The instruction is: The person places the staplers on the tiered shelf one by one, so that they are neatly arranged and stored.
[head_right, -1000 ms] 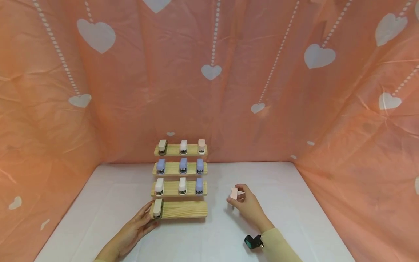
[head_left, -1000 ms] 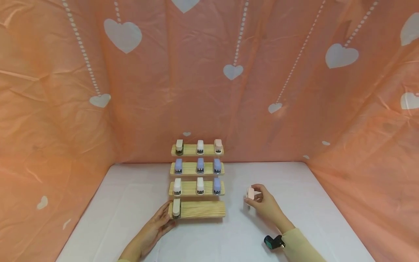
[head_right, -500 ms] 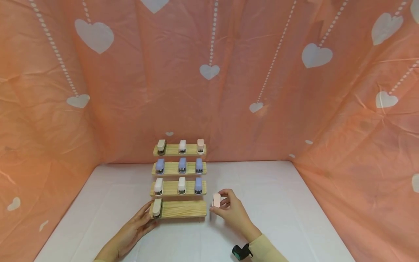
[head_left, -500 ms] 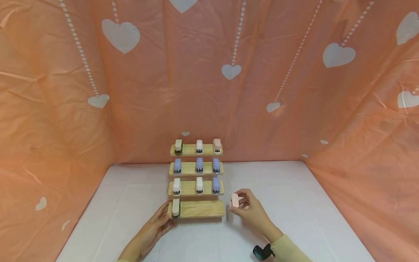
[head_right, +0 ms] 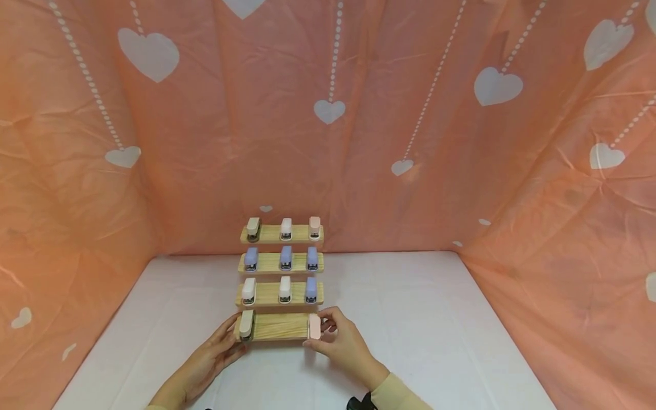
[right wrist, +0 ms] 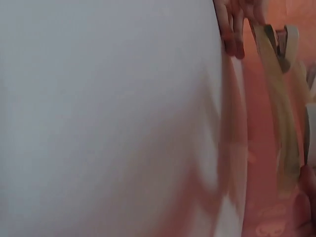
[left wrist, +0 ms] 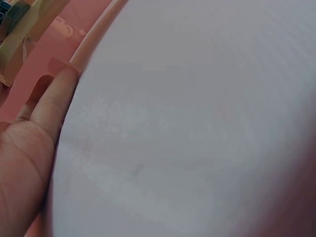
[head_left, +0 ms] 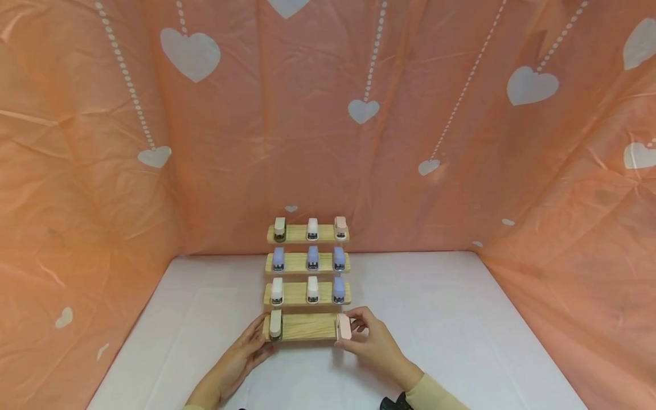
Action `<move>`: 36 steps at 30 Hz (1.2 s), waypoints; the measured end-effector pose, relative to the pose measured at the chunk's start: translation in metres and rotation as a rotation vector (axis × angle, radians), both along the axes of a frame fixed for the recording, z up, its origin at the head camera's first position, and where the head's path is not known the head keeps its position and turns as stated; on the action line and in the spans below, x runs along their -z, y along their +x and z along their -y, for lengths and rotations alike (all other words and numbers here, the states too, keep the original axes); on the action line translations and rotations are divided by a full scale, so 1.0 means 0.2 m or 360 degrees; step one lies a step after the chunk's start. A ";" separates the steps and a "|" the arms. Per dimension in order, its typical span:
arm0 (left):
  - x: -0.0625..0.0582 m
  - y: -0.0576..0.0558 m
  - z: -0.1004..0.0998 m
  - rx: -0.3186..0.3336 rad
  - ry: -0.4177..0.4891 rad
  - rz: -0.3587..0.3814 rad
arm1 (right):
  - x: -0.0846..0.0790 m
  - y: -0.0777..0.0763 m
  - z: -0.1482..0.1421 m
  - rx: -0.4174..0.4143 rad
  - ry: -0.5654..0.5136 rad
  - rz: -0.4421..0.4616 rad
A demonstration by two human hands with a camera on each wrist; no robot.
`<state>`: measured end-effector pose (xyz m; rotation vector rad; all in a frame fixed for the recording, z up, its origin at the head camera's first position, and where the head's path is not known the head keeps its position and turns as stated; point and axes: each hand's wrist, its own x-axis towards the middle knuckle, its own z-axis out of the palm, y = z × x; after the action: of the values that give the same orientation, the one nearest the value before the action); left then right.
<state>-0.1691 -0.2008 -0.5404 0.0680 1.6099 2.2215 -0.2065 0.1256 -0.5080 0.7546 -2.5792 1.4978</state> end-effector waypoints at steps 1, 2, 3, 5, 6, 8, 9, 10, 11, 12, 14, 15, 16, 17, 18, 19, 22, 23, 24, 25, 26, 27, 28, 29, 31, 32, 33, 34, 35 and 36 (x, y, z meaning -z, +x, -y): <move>0.00 0.00 0.00 0.0001 0.0005 -0.0001 | 0.00 0.00 0.01 -0.0014 0.0008 -0.0026; 0.00 0.00 0.00 -0.0001 0.0006 0.0000 | 0.00 0.01 0.03 -0.0023 0.0015 -0.0037; 0.00 0.00 0.00 -0.0004 0.0008 0.0002 | 0.00 0.01 0.05 -0.0035 0.0014 -0.0039; 0.00 0.00 0.00 -0.0015 0.0002 0.0009 | 0.00 0.01 0.08 -0.0055 0.0006 -0.0022; 0.00 0.00 0.00 -0.0018 -0.0003 0.0010 | 0.00 0.01 0.10 -0.0066 -0.0002 -0.0002; 0.00 0.00 0.00 -0.0022 -0.0013 0.0009 | 0.01 0.01 0.14 -0.0076 -0.0012 0.0055; 0.00 0.00 0.00 -0.0020 -0.0018 0.0005 | 0.01 0.01 0.15 -0.0080 -0.0011 0.0076; 0.00 0.01 0.00 -0.0020 -0.0027 -0.0003 | 0.01 0.01 0.17 -0.0078 -0.0007 0.0093; 0.00 0.01 0.00 -0.0016 -0.0032 -0.0005 | 0.01 0.01 0.19 -0.0079 -0.0002 0.0105; 0.00 0.01 -0.01 -0.0012 -0.0038 -0.0010 | 0.01 0.01 0.20 -0.0078 0.0000 0.0110; 0.00 0.01 -0.01 -0.0007 -0.0049 -0.0020 | 0.00 0.01 0.23 -0.0074 0.0006 0.0115; 0.00 0.01 -0.01 -0.0006 -0.0048 -0.0020 | 0.00 0.01 0.24 -0.0068 0.0007 0.0116; 0.00 0.01 -0.01 -0.0005 -0.0051 -0.0018 | 0.00 0.01 0.25 -0.0063 0.0004 0.0115; 0.00 0.00 -0.01 -0.0004 -0.0049 -0.0011 | 0.00 0.01 0.26 -0.0058 -0.0002 0.0123; 0.00 0.00 -0.01 -0.0006 -0.0046 -0.0009 | 0.00 0.00 0.27 -0.0050 -0.0011 0.0132; 0.00 0.00 -0.01 -0.0008 -0.0045 -0.0008 | 0.00 0.00 0.28 -0.0041 -0.0014 0.0138; 0.01 0.00 -0.01 -0.0014 -0.0041 0.0001 | 0.00 0.00 0.31 -0.0015 -0.0027 0.0153; 0.01 0.00 -0.01 -0.0014 -0.0041 0.0003 | 0.00 0.00 0.31 -0.0010 -0.0029 0.0157; 0.01 0.00 -0.01 -0.0015 -0.0041 0.0002 | 0.01 0.00 0.32 -0.0005 -0.0030 0.0155; 0.00 0.00 -0.01 -0.0015 -0.0043 0.0002 | 0.01 -0.01 0.33 0.0000 -0.0026 0.0156; 0.00 0.00 -0.01 -0.0014 -0.0040 0.0001 | 0.01 -0.01 0.33 0.0004 -0.0024 0.0162; 0.00 0.01 0.00 -0.0014 -0.0041 -0.0002 | 0.01 -0.01 0.34 0.0003 -0.0023 0.0163; 0.00 0.01 0.00 -0.0014 -0.0038 -0.0005 | 0.00 -0.01 0.34 0.0003 -0.0018 0.0169; 0.00 0.01 0.00 -0.0014 -0.0037 -0.0007 | 0.00 -0.01 0.34 0.0004 -0.0008 0.0172; -0.01 0.01 0.00 -0.0012 -0.0036 -0.0010 | -0.01 -0.02 0.34 -0.0005 0.0022 0.0189; -0.01 0.01 0.00 -0.0010 -0.0035 -0.0011 | -0.01 -0.02 0.34 -0.0017 0.0035 0.0198; -0.01 0.01 0.00 -0.0008 -0.0037 -0.0014 | -0.02 -0.02 0.33 -0.0030 0.0055 0.0198; -0.01 0.01 0.00 -0.0007 -0.0035 -0.0016 | -0.02 -0.02 0.33 -0.0040 0.0083 0.0200; -0.01 0.01 0.00 -0.0004 -0.0035 -0.0015 | -0.02 -0.02 0.32 -0.0050 0.0110 0.0200; -0.01 0.01 0.00 -0.0003 -0.0038 -0.0015 | -0.03 -0.02 0.32 -0.0058 0.0135 0.0197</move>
<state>-0.1678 -0.1998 -0.5375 0.0705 1.6416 2.2064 -0.2100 0.0622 -0.5027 0.7437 -2.7498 1.4991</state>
